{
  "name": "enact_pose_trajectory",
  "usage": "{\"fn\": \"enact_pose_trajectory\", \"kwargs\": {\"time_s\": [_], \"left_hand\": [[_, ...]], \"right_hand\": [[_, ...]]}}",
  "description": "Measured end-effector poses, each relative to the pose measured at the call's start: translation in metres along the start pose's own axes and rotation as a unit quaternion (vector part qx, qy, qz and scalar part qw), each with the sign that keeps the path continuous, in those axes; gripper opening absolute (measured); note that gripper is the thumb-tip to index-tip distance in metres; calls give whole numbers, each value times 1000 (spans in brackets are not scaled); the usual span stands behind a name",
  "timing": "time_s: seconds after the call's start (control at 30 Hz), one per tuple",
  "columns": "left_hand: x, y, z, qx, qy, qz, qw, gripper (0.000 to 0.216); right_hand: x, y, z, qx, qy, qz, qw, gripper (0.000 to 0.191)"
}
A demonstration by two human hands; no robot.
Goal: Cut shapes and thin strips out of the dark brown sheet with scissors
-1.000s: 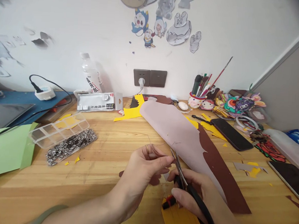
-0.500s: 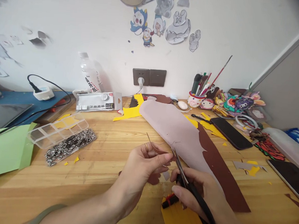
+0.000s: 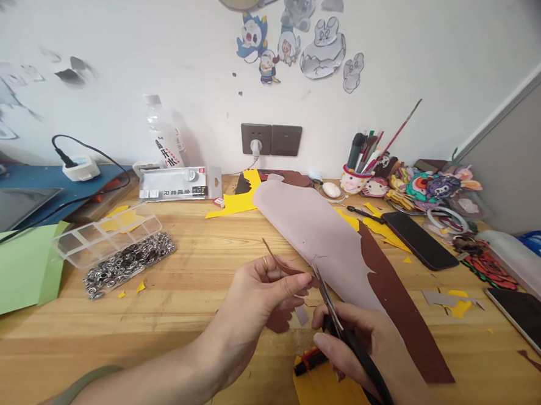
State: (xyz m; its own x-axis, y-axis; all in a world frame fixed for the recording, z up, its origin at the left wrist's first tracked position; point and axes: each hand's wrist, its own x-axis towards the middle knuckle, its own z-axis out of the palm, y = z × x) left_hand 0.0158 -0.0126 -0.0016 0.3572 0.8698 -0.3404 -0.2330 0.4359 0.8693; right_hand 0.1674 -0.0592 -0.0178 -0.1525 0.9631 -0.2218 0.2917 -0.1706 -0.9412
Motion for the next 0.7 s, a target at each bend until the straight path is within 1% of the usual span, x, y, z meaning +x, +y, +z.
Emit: {"fn": "enact_pose_trajectory", "kwargs": {"time_s": [0.17,0.43,0.7], "left_hand": [[0,1,-1,8,15,-4,1000,21],[1,1,-2,13,-12,17,1000,19],[1,1,-3,22,-22,14,999,21]], "right_hand": [[0,-1,0,-6,-4,-2,1000,5],[-1,0,0,-13,-9,1,1000,6],[0,1,0,-19,-12,4,1000,8]]}}
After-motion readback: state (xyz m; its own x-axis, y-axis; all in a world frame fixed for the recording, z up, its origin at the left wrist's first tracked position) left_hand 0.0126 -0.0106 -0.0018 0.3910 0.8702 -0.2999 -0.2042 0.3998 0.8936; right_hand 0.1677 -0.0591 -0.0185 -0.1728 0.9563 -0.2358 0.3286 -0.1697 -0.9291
